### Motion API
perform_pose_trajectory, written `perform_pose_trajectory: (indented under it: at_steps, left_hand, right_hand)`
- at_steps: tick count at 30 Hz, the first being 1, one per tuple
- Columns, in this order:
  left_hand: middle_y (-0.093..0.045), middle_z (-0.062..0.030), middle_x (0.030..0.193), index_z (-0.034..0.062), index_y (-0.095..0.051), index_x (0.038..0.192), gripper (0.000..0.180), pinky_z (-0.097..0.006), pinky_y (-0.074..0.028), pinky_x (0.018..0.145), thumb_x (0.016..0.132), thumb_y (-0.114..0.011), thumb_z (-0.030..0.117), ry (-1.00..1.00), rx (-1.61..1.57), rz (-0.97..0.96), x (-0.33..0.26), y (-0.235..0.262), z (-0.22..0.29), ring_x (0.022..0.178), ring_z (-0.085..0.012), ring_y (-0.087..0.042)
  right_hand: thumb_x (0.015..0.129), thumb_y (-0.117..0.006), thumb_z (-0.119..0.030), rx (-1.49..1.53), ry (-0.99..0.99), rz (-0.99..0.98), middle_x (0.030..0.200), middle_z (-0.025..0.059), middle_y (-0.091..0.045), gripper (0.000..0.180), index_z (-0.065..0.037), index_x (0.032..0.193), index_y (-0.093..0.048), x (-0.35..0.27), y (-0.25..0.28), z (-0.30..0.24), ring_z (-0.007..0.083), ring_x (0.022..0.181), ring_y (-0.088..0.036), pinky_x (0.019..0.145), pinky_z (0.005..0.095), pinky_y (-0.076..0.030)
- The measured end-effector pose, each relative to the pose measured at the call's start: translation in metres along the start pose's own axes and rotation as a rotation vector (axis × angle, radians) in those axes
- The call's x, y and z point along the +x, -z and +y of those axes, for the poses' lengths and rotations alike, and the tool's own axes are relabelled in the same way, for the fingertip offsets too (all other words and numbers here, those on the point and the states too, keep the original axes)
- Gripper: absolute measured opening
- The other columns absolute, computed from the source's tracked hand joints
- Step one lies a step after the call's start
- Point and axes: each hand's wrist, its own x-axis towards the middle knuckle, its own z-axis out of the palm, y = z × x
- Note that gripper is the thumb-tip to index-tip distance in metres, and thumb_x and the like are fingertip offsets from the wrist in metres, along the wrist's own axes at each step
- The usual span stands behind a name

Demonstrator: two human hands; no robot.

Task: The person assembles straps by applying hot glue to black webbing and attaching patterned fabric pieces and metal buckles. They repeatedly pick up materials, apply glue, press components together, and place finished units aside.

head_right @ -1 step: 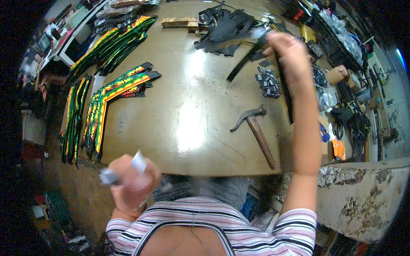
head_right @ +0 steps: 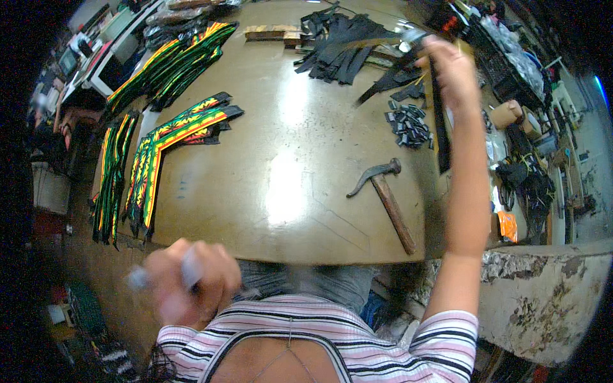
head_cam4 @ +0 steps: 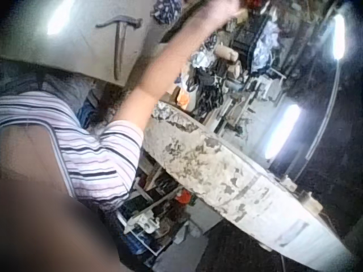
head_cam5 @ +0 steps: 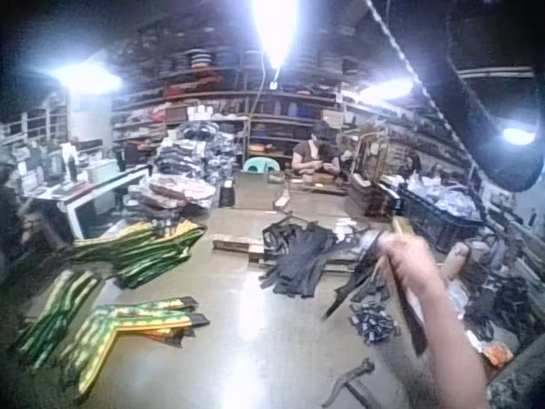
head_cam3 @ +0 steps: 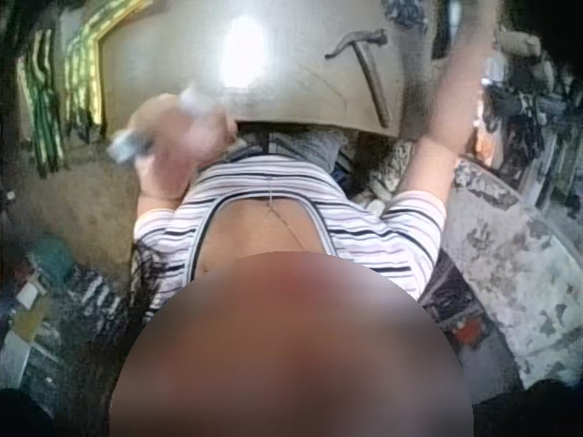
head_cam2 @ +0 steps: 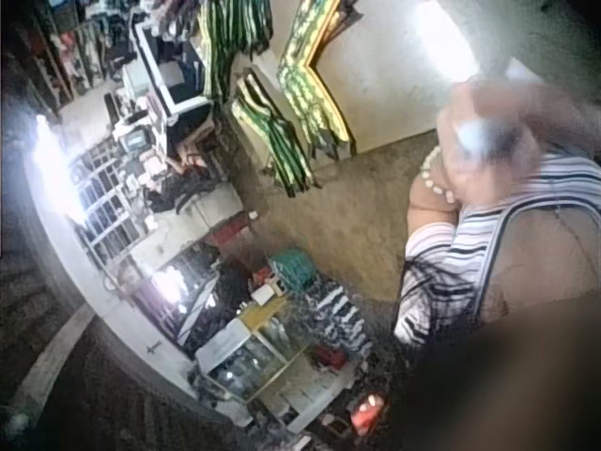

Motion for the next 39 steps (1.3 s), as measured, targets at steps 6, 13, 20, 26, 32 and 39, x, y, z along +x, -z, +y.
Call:
perform_pose_trajectory:
  at_steps: [6,13,20,26,32,39]
  left_hand:
    - [-0.071,-0.0111,0.08,0.0057,-0.073,0.1,0.013,-0.029,-0.049,0.057,0.088,-0.069,0.009,-0.057,-0.617,-0.378,0.013,-0.011,0.0,0.058,-0.0181,-0.061]
    - [-0.069,-0.0107,0.08,0.0052,-0.071,0.097,0.011,-0.029,-0.047,0.058,0.09,-0.067,0.012,-0.037,-0.71,-0.37,0.017,-0.011,-0.002,0.059,-0.0183,-0.06]
    - [-0.067,-0.0103,0.08,0.0047,-0.069,0.094,0.012,-0.029,-0.046,0.058,0.092,-0.065,0.015,-0.039,-0.713,-0.372,0.01,-0.019,0.009,0.06,-0.0185,-0.059]
    - [-0.066,-0.01,0.08,0.0042,-0.067,0.092,0.015,-0.029,-0.045,0.058,0.093,-0.063,0.018,-0.077,-0.689,-0.381,-0.001,-0.024,0.022,0.061,-0.0187,-0.058]
    - [-0.064,-0.0096,0.08,0.0038,-0.066,0.089,0.019,-0.029,-0.044,0.059,0.095,-0.061,0.021,-0.101,-0.652,-0.386,-0.01,-0.028,0.034,0.062,-0.019,-0.057]
    - [-0.063,-0.0092,0.08,0.0032,-0.064,0.086,0.024,-0.029,-0.043,0.059,0.097,-0.059,0.024,-0.123,-0.605,-0.366,-0.022,-0.027,0.046,0.063,-0.0192,-0.056]
  right_hand:
    - [0.091,-0.069,-0.031,-0.146,-0.212,0.513,0.093,0.0128,-0.072,0.039,0.004,0.108,-0.069,0.148,0.137,0.099,0.0231,0.078,-0.068,0.074,0.0348,-0.053]
    - [0.091,-0.065,-0.029,-0.35,-0.127,-0.247,0.091,0.0051,-0.07,0.033,-0.003,0.11,-0.071,0.102,-0.016,0.167,0.0149,0.076,-0.065,0.069,0.03,-0.054]
    - [0.081,-0.074,-0.031,-0.967,-0.244,-0.082,0.081,0.0192,-0.073,0.037,0.005,0.088,-0.071,0.067,-0.137,0.155,0.031,0.084,-0.073,0.077,0.0392,-0.057]
    - [0.075,-0.082,-0.023,-0.809,-0.397,0.007,0.088,0.0192,-0.074,0.03,0.004,0.085,-0.073,0.075,-0.136,0.161,0.0289,0.082,-0.074,0.082,0.0381,-0.057]
    - [0.081,-0.081,-0.025,-0.362,-0.383,0.052,0.072,0.0095,-0.072,0.026,0.0,0.08,-0.075,0.062,-0.118,0.18,0.0178,0.065,-0.073,0.07,0.0298,-0.056]
    - [0.092,-0.07,-0.011,0.236,-0.286,0.162,0.088,0.0104,-0.069,0.023,0.006,0.105,-0.064,0.03,-0.119,0.14,0.0159,0.075,-0.07,0.068,0.023,-0.057]
